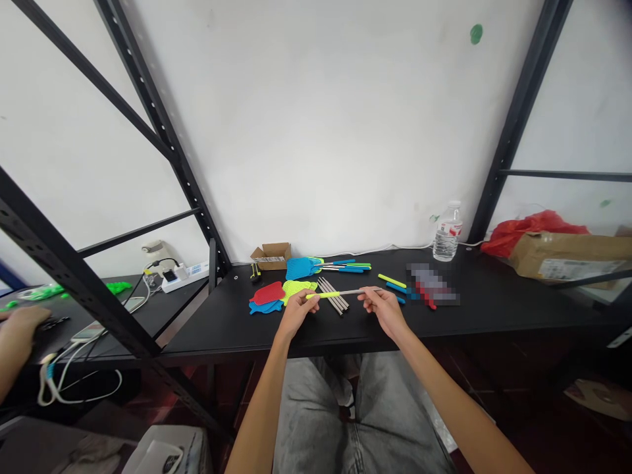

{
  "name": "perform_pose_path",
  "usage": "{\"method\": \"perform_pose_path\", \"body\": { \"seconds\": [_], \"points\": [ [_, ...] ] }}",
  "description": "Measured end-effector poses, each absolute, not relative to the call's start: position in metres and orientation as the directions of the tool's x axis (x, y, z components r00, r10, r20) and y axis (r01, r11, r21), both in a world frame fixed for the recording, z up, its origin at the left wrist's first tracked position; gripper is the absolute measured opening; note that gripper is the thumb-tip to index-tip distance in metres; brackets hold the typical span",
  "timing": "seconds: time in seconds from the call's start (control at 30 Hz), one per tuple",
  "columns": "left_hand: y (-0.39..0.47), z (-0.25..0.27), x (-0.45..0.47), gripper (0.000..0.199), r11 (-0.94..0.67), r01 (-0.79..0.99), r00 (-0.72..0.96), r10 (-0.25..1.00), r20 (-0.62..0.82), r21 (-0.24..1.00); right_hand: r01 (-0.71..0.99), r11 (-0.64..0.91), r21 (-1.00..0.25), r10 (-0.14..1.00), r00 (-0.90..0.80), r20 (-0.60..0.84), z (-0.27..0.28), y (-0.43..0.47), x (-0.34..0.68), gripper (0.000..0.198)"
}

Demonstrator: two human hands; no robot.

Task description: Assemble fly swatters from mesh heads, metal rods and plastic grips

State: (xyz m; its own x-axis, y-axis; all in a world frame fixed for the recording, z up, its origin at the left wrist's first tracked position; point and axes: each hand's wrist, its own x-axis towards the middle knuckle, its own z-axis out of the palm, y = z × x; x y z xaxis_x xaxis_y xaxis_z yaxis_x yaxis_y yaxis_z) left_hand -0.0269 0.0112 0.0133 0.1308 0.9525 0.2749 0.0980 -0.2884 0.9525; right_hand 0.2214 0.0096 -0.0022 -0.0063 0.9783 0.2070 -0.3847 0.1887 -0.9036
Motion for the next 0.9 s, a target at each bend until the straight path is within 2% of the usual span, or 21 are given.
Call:
{"method": "perform_pose_path", "body": {
  "seconds": [0.33,0.5,0.9],
  "points": [
    [0.0073,0.0156,-0.0255,0.051,-0.349,0.176,0.158,0.933,0.323,0.921,-0.298,0.214,-0.930,0.971,-0.038,0.236,-0.0039,0.0107,0.2211,0.036],
    [0.0066,0.0167,-0.0248,0.053,-0.313,0.196,0.150,0.946,0.287,0.929,-0.267,0.233,-0.935,0.965,-0.057,0.257,-0.0040,0.0096,0.2221,0.036],
    [0.0084,0.0150,-0.0270,0.057,-0.360,0.306,0.167,0.932,0.323,0.881,-0.232,0.254,-0.939,0.954,-0.100,0.283,-0.0026,0.0075,0.2246,0.029]
  ]
}}
